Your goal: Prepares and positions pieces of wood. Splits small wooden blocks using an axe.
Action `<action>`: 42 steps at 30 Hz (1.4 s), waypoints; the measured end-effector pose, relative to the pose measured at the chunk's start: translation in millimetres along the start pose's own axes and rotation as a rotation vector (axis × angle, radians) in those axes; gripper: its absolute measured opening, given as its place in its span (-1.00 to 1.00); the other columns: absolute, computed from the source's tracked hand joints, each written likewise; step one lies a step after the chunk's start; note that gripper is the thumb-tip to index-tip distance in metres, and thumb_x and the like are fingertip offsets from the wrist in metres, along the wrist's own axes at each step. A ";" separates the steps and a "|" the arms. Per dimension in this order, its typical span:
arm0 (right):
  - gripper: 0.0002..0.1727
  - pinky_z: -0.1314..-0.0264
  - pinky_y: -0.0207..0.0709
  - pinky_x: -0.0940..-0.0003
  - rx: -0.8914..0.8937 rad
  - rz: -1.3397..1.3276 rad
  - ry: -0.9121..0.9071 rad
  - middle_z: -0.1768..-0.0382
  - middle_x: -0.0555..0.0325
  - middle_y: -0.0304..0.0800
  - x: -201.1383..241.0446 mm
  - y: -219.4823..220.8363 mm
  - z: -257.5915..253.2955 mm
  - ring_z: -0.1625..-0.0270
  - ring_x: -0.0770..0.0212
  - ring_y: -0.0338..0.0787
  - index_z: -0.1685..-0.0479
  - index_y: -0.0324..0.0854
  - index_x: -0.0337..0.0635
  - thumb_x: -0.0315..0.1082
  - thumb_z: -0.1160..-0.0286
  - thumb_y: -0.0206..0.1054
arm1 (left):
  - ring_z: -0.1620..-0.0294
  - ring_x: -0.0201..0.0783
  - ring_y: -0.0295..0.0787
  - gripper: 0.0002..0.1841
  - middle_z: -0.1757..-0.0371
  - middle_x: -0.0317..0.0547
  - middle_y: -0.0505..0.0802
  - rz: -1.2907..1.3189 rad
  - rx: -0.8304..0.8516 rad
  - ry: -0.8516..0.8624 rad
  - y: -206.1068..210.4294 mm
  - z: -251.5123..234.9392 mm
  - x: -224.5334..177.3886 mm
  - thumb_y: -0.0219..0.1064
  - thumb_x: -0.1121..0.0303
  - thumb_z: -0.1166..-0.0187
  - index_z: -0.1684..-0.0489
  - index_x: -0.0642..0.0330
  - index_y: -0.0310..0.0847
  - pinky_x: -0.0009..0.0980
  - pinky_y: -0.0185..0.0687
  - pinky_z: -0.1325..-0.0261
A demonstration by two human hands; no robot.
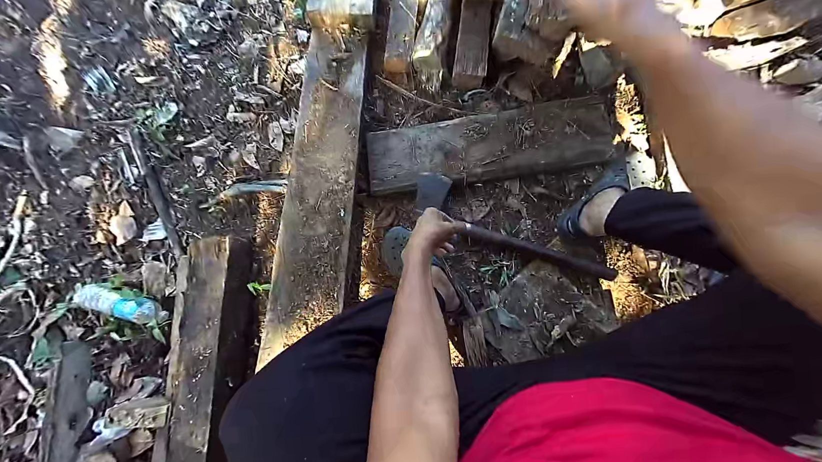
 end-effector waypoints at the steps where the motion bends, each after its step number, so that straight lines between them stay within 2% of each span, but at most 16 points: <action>1: -0.43 -0.09 0.75 -0.08 0.173 -0.074 0.103 0.05 -0.17 0.82 -14.0 52.0 34.0 0.08 -0.01 0.85 -0.18 0.66 -0.36 0.03 -0.53 0.41 | 0.36 -0.05 0.88 -0.50 0.19 0.14 0.89 -0.041 0.002 -0.033 3.9 -4.8 9.6 0.60 0.07 -0.43 -0.09 0.32 0.73 -0.07 0.86 0.19; 4: -0.44 0.09 0.80 -0.19 0.740 -0.164 0.454 0.23 -0.18 0.86 -31.2 196.0 162.7 0.26 -0.13 0.89 -0.08 0.73 -0.34 0.06 -0.50 0.50 | 0.34 -0.08 0.90 -0.51 0.17 0.10 0.92 -0.040 -0.033 -0.056 -9.6 -5.7 17.2 0.54 0.04 -0.50 -0.13 0.29 0.73 -0.09 0.86 0.17; 7: -0.34 0.10 0.74 -0.19 1.083 -0.098 0.368 0.27 -0.18 0.83 -16.1 293.3 258.8 0.27 -0.13 0.85 -0.05 0.71 -0.32 0.16 -0.33 0.60 | 0.17 0.00 0.89 -0.46 0.03 0.15 0.89 -0.052 -0.116 0.012 -58.7 4.2 -10.7 0.47 -0.01 -0.57 -0.29 0.26 0.69 -0.01 0.83 0.04; 11: -0.47 0.08 0.60 -0.51 1.105 -0.043 -0.025 0.29 -0.25 0.79 6.7 354.2 294.4 0.17 -0.30 0.81 0.24 0.74 -0.32 0.09 -0.32 0.58 | 0.08 0.04 0.90 -0.42 -0.13 0.19 0.86 -0.153 -0.340 0.228 -156.8 58.5 -88.3 0.47 -0.01 -0.56 -0.39 0.24 0.63 0.06 0.83 -0.04; 15: -0.58 -0.03 0.57 -0.54 1.073 -0.021 -0.041 0.18 -0.28 0.81 2.1 363.7 297.9 0.01 -0.34 0.80 0.19 0.73 -0.32 -0.06 -0.34 0.55 | -0.05 -0.01 0.88 -0.42 -0.10 0.08 0.89 -0.454 -0.565 0.421 -210.5 166.2 -186.6 0.45 -0.04 -0.57 -0.41 0.19 0.62 0.14 0.74 -0.21; 18: -0.60 0.07 0.66 -0.38 1.089 -0.078 0.064 0.25 -0.22 0.82 -3.4 362.2 302.0 0.19 -0.22 0.84 0.20 0.73 -0.34 -0.08 -0.38 0.50 | 0.07 -0.16 0.89 -0.46 -0.13 -0.09 0.88 -0.633 -0.611 0.597 -177.0 249.4 -218.9 0.40 -0.04 -0.62 -0.46 0.08 0.56 0.02 0.82 -0.01; 20: -0.60 0.17 0.71 -0.23 1.070 -0.138 0.222 0.32 -0.18 0.83 -11.1 361.2 306.0 0.32 -0.13 0.85 0.20 0.72 -0.35 -0.09 -0.41 0.44 | 0.01 -0.23 0.87 -0.40 -0.20 -0.19 0.84 -0.757 -0.485 0.683 -129.0 287.3 -204.8 0.40 -0.13 -0.57 -0.52 -0.06 0.55 -0.07 0.87 0.01; 23: -0.57 0.14 0.73 -0.20 1.025 -0.167 0.383 0.26 -0.19 0.82 -22.2 360.6 309.7 0.28 -0.12 0.86 0.15 0.69 -0.34 -0.07 -0.39 0.42 | -0.07 -0.04 0.88 -0.32 -0.18 -0.13 0.86 -1.080 -0.165 0.721 -54.4 308.9 -169.0 0.29 -0.30 -0.56 -0.53 -0.07 0.58 0.08 0.82 0.07; 26: -0.60 0.18 0.71 -0.18 1.068 -0.153 0.351 0.31 -0.18 0.81 -20.8 344.1 301.1 0.31 -0.10 0.85 0.20 0.68 -0.36 -0.10 -0.37 0.44 | -0.09 0.03 0.85 -0.27 -0.15 -0.07 0.85 -1.134 0.018 0.650 -35.8 298.3 -149.1 0.29 -0.31 -0.56 -0.55 0.03 0.53 0.08 0.77 0.02; 29: -0.65 0.24 0.70 -0.18 1.191 -0.094 0.277 0.36 -0.18 0.81 -27.4 312.3 274.2 0.38 -0.09 0.83 0.15 0.67 -0.38 -0.19 -0.41 0.44 | -0.18 0.11 0.83 -0.19 -0.22 0.03 0.84 -1.203 -0.179 0.605 -61.6 277.3 -150.5 0.23 -0.33 -0.58 -0.65 0.10 0.45 0.10 0.77 -0.05; 31: -0.70 0.23 0.70 -0.22 1.264 -0.020 0.258 0.33 -0.20 0.81 -31.6 277.7 238.1 0.36 -0.12 0.83 0.06 0.69 -0.37 -0.27 -0.46 0.42 | -0.22 0.13 0.82 -0.14 -0.28 0.05 0.82 -1.232 -0.238 0.555 -80.6 268.2 -149.9 0.17 -0.37 -0.58 -0.70 0.11 0.41 0.10 0.75 -0.08; 34: -0.81 0.34 0.69 -0.11 1.217 0.023 0.211 0.39 -0.15 0.78 -38.3 203.8 147.4 0.44 -0.03 0.78 0.11 0.69 -0.39 -0.38 -0.53 0.38 | -0.26 0.16 0.80 -0.11 -0.34 0.09 0.80 -1.116 -0.126 0.489 -98.8 263.0 -145.2 0.15 -0.41 -0.57 -0.73 0.10 0.37 0.18 0.72 -0.14; 36: -0.85 0.36 0.66 0.04 0.973 -0.007 0.190 0.41 -0.08 0.74 -46.5 135.9 64.4 0.45 0.07 0.74 0.13 0.67 -0.39 -0.44 -0.51 0.36 | -0.25 0.14 0.81 -0.11 -0.31 0.07 0.81 -1.084 -0.120 0.491 -104.8 260.3 -140.5 0.17 -0.42 -0.55 -0.71 0.10 0.39 0.18 0.73 -0.13; 38: -0.73 0.14 0.75 -0.07 0.526 -0.188 0.225 0.21 -0.20 0.84 -45.1 42.9 -26.0 0.26 -0.05 0.83 -0.01 0.71 -0.43 -0.37 -0.51 0.42 | -0.21 0.13 0.82 -0.12 -0.27 0.06 0.83 -1.062 -0.140 0.500 -109.2 259.4 -139.3 0.21 -0.39 -0.55 -0.69 0.12 0.41 0.17 0.74 -0.10; 40: -0.41 -0.04 0.80 -0.02 0.154 -0.413 0.275 -0.15 -0.13 0.79 -53.4 -41.3 -90.2 0.01 -0.03 0.88 -0.44 0.52 -0.22 0.02 -0.62 0.37 | -0.21 0.14 0.83 -0.13 -0.28 0.07 0.83 -1.042 -0.150 0.490 -113.9 259.6 -139.3 0.23 -0.36 -0.57 -0.70 0.13 0.40 0.17 0.75 -0.09; 42: -0.14 -0.14 0.77 -0.08 -0.094 -0.381 0.345 -0.32 -0.11 0.73 -64.1 -89.9 -120.2 -0.16 -0.08 0.85 -0.62 0.38 -0.08 0.31 -0.47 0.39 | -0.24 0.15 0.82 -0.13 -0.33 0.08 0.81 -1.033 -0.153 0.457 -119.1 260.7 -140.7 0.24 -0.34 -0.58 -0.73 0.15 0.37 0.17 0.73 -0.14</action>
Point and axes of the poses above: each hand's wrist, its own z-axis away from the middle knuckle, its own y-axis out of the palm, x = y × z, the point moved 7 cm from there along -z, towards the middle knuckle
